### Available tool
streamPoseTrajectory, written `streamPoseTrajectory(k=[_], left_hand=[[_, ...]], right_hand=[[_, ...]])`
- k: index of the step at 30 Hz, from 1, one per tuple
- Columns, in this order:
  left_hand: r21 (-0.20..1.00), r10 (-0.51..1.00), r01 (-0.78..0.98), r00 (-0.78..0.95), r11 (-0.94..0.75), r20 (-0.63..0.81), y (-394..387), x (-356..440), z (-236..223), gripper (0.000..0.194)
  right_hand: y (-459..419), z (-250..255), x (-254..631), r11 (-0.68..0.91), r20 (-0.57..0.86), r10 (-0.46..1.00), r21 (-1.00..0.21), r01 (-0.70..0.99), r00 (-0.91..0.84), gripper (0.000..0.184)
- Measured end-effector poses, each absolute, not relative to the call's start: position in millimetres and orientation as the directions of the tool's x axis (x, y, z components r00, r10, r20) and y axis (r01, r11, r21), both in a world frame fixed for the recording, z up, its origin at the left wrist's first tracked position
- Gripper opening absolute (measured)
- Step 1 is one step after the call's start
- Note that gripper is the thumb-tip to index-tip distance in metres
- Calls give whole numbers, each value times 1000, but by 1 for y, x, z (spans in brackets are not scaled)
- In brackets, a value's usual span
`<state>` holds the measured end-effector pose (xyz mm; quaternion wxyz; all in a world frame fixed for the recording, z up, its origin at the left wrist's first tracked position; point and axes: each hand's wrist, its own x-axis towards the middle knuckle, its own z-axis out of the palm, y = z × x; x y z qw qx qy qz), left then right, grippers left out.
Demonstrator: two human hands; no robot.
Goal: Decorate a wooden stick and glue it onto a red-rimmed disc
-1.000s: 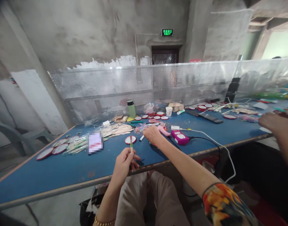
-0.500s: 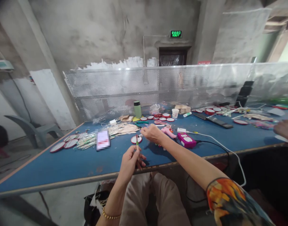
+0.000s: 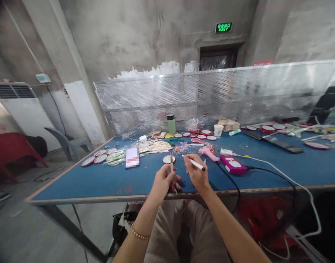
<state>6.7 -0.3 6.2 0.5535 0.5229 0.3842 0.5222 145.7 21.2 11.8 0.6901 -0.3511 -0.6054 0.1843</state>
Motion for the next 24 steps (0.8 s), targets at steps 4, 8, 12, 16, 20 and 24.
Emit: streamPoseTrajectory(k=[4, 8, 12, 16, 20, 24], left_hand=[[979, 976, -195, 194, -63, 101, 7, 11, 13, 41], [975, 970, -210, 214, -69, 115, 12, 16, 14, 37], [976, 970, -195, 202, -92, 132, 10, 15, 7, 38], [976, 966, -179, 202, -125, 160, 8, 13, 4, 39], [976, 965, -184, 213, -114, 153, 9, 13, 3, 38], [975, 966, -188, 207, -117, 156, 11, 12, 4, 35]], right_hand=[[21, 15, 145, 661, 675, 709, -737, 143, 203, 25], [16, 20, 144, 665, 665, 705, -741, 97, 246, 23], [14, 18, 141, 672, 674, 701, -734, 101, 231, 20], [11, 12, 137, 671, 690, 691, -723, 163, 215, 15], [7, 10, 135, 660, 686, 690, -727, 188, 231, 14], [6, 12, 134, 613, 622, 761, -782, 108, 185, 16]])
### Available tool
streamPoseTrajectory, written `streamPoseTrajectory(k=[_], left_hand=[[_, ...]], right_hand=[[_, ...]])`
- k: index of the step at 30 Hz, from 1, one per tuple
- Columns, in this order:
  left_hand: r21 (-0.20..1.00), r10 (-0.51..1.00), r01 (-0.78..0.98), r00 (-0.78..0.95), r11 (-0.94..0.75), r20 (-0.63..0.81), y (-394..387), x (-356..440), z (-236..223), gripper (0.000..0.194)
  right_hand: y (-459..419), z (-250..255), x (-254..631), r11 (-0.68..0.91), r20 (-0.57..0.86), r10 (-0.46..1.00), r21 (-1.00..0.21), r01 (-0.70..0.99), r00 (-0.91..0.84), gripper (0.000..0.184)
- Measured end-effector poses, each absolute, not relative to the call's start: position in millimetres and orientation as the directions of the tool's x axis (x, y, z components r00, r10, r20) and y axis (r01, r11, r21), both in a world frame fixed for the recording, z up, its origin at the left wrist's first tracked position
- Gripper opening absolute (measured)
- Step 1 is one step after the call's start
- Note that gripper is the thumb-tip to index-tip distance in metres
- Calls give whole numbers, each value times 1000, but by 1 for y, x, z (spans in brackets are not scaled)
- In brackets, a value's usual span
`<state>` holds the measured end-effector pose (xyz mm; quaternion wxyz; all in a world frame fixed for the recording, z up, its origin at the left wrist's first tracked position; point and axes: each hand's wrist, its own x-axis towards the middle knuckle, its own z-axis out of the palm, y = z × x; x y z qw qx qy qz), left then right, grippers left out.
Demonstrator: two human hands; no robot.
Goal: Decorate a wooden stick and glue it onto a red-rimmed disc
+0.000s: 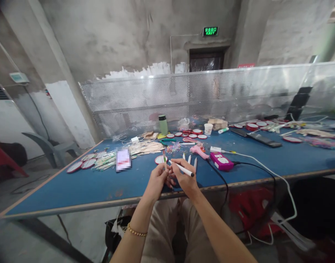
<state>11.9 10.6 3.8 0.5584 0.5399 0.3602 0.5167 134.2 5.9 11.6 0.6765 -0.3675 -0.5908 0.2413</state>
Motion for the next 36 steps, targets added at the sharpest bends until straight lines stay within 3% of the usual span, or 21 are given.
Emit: streamPoseTrajectory(k=[10, 26, 36], left_hand=[[980, 969, -191, 230, -52, 96, 10, 11, 7, 30], [976, 951, -210, 289, -50, 111, 8, 11, 11, 44], [980, 951, -190, 286, -63, 117, 9, 10, 7, 33]], right_hand=[[8, 10, 139, 559, 550, 825, -827, -52, 129, 17], [13, -1, 134, 611, 619, 772, -785, 98, 147, 18], [7, 6, 134, 631, 649, 745, -760, 152, 152, 17]])
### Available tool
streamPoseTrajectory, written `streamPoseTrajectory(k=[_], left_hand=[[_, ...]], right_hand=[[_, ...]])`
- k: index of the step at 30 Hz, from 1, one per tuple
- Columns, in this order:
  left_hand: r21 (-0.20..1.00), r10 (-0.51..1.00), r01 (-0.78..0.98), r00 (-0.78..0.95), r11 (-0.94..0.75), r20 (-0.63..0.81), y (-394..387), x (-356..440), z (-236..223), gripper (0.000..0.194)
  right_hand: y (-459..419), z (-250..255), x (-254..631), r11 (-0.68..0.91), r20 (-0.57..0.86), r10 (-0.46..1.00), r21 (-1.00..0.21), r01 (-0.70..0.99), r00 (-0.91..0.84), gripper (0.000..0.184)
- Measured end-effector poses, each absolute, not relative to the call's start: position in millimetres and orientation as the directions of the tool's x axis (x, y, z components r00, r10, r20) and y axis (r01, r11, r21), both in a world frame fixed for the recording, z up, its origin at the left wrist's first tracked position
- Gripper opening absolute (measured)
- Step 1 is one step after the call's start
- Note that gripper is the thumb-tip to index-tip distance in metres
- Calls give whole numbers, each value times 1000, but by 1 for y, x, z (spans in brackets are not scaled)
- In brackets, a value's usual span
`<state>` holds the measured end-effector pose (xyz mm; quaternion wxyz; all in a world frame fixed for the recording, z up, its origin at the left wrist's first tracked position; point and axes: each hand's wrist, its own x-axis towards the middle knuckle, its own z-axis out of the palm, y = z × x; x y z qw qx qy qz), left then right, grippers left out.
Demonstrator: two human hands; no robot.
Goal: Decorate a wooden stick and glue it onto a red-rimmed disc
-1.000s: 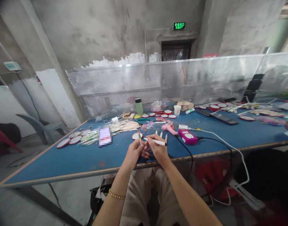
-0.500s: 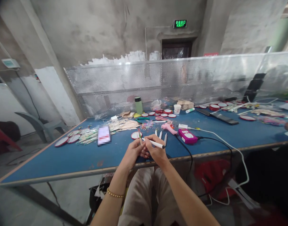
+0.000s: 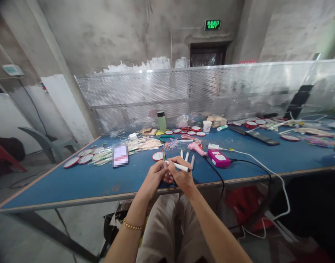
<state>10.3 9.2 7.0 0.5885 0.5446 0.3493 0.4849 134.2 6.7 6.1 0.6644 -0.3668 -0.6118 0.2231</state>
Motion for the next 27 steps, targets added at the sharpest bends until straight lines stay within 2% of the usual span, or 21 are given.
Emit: streamPoseTrajectory(k=[21, 27], left_hand=[[985, 960, -158, 258, -72, 112, 9, 12, 7, 21], [984, 960, -156, 253, -82, 120, 7, 13, 7, 18]], right_hand=[[5, 11, 136, 664, 699, 706, -709, 239, 114, 20], [5, 11, 136, 640, 678, 728, -726, 250, 106, 20]])
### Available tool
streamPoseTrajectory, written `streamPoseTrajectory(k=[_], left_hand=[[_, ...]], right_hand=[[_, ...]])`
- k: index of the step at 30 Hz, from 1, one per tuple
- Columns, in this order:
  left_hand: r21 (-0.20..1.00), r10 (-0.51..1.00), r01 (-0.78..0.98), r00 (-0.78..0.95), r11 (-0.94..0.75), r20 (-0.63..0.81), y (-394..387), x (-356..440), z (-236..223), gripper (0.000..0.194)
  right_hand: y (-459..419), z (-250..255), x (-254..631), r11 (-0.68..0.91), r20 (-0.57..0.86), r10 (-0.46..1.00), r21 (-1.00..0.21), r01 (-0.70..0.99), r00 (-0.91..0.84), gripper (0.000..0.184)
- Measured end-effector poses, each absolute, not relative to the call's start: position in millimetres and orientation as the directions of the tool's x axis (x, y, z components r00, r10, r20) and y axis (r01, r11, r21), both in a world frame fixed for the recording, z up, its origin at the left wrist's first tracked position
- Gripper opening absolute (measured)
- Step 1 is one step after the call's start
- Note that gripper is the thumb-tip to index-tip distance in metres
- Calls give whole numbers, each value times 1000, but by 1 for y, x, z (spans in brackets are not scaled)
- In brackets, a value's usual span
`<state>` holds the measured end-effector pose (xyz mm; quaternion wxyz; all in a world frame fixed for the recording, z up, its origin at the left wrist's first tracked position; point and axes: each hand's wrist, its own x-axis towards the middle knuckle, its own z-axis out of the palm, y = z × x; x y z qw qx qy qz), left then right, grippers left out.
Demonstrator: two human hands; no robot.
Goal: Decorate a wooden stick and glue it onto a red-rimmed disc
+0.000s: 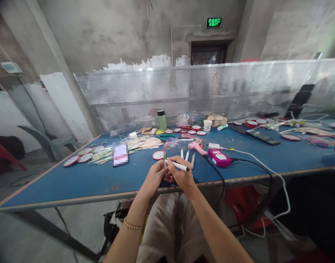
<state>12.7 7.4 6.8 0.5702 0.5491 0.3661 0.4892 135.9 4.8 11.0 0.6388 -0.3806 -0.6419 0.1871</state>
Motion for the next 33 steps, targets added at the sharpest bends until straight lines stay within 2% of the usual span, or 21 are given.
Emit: streamPoseTrajectory(k=[10, 24, 33], left_hand=[[984, 957, -155, 261, -87, 126, 8, 13, 7, 19], [985, 955, -156, 274, -72, 113, 6, 12, 9, 21], [985, 958, -152, 260, -84, 122, 4, 12, 9, 23]], right_hand=[[5, 10, 135, 621, 650, 754, -753, 216, 99, 21], [6, 7, 135, 654, 691, 708, -719, 236, 146, 19], [9, 3, 135, 638, 669, 735, -737, 224, 109, 19]])
